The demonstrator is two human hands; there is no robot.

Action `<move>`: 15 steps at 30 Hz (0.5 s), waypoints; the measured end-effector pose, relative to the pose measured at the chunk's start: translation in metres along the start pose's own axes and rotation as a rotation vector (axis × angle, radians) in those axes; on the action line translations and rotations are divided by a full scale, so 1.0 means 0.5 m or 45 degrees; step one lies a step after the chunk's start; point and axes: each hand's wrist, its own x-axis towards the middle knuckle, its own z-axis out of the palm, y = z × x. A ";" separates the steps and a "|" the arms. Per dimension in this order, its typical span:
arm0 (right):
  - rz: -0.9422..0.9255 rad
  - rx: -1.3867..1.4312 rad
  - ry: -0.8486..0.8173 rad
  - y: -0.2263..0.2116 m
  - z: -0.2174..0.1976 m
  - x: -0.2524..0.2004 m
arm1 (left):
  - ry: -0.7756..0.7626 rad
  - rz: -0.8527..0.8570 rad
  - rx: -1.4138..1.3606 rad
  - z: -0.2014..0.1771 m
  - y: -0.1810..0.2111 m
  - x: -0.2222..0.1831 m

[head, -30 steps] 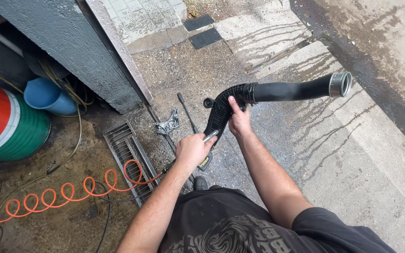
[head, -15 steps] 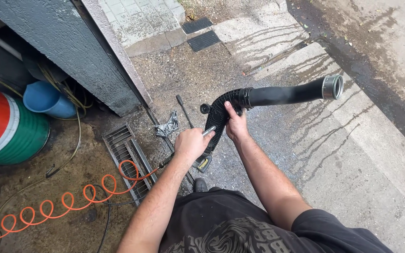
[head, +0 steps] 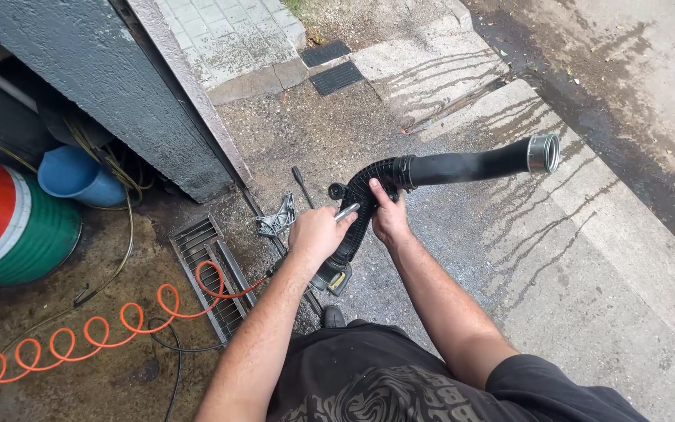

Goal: Drying a rubber automotive hose using a compressed air nozzle to remove water from the interior and exterior surfaces.

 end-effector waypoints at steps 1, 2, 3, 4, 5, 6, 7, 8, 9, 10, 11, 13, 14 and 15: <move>-0.002 0.003 -0.002 0.000 0.002 -0.001 | 0.003 0.002 0.002 0.000 -0.004 0.008; 0.001 0.001 -0.008 0.001 0.004 -0.002 | 0.008 0.021 0.011 0.000 -0.007 0.016; 0.005 -0.004 -0.012 -0.002 0.003 -0.005 | 0.011 0.040 0.017 0.002 -0.008 0.022; 0.002 -0.004 -0.012 -0.003 0.002 -0.004 | 0.012 0.042 0.017 0.006 -0.006 0.027; -0.001 -0.001 -0.011 0.000 0.003 -0.002 | 0.038 0.040 0.020 0.008 -0.007 0.033; -0.004 0.003 -0.010 0.003 0.005 -0.001 | 0.065 0.037 0.023 0.010 -0.008 0.039; -0.009 0.004 -0.013 0.004 0.007 0.001 | 0.070 0.041 0.023 0.007 -0.005 0.037; -0.009 0.007 -0.017 0.006 0.009 0.003 | 0.044 0.055 0.003 0.004 -0.003 0.036; -0.003 0.009 -0.019 0.009 0.008 0.001 | 0.016 0.064 -0.017 0.003 -0.001 0.030; -0.004 0.010 -0.021 0.006 0.008 -0.004 | 0.018 0.064 -0.017 0.004 -0.002 0.028; -0.003 0.015 -0.024 0.004 0.011 -0.006 | 0.027 0.058 -0.026 0.003 -0.003 0.029; -0.006 0.021 -0.024 0.005 0.009 -0.003 | 0.035 0.055 -0.034 -0.005 -0.002 0.025; -0.007 0.017 -0.034 0.009 0.004 0.002 | 0.036 0.058 -0.071 -0.012 0.001 0.021; -0.005 0.013 -0.043 0.014 0.000 0.006 | 0.037 0.059 -0.108 -0.019 0.001 0.016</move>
